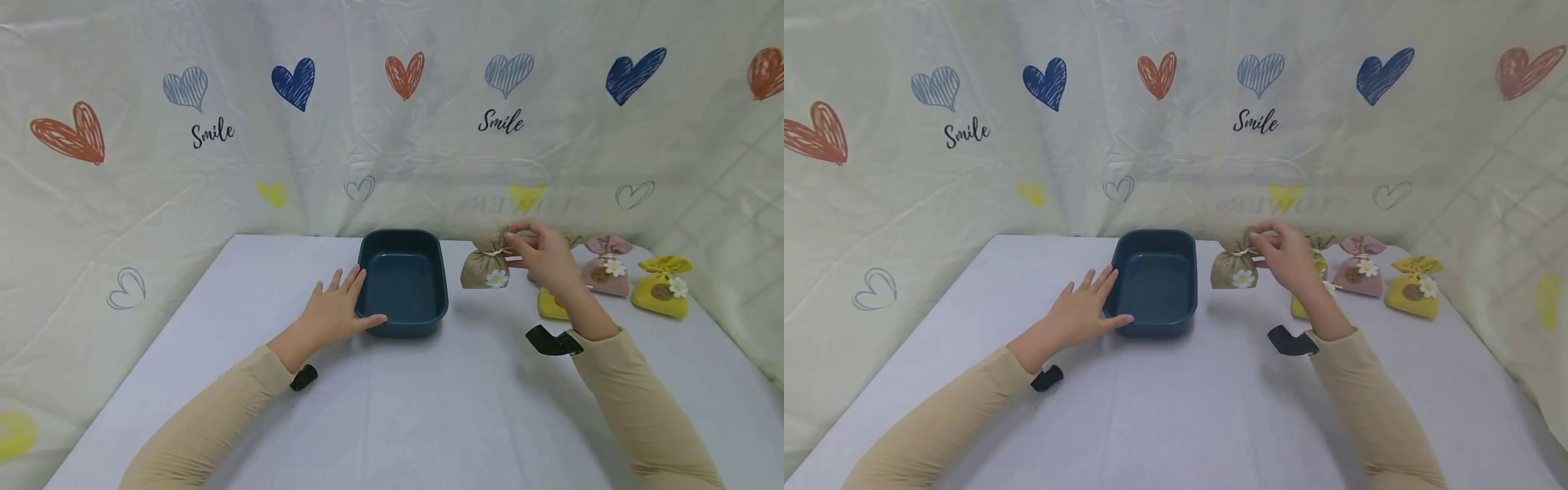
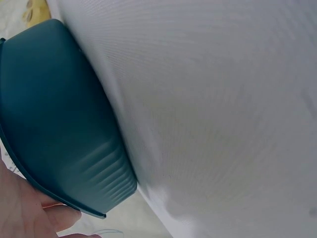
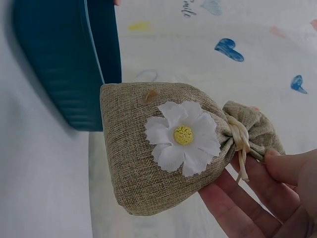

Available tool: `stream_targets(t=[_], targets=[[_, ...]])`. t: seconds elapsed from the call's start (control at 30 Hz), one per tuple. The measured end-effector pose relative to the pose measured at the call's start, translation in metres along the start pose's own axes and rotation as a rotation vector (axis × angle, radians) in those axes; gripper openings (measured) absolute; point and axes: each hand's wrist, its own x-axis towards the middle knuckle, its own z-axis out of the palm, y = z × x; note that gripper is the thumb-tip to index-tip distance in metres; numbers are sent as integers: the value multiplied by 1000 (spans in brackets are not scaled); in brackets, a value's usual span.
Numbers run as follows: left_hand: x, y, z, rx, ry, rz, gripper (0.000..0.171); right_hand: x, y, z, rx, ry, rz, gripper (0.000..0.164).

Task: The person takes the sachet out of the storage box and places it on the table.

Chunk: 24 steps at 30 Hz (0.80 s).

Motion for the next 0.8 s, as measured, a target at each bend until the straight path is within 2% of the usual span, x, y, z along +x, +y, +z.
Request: stream_targets(t=[0.57,0.8], targets=[[0,-1,1,18,11,1,107,-17,17,-33,-58,27,14,42],[1,0,0,18,6,-2,107,-23,28,-46,-105,64,-24,39]])
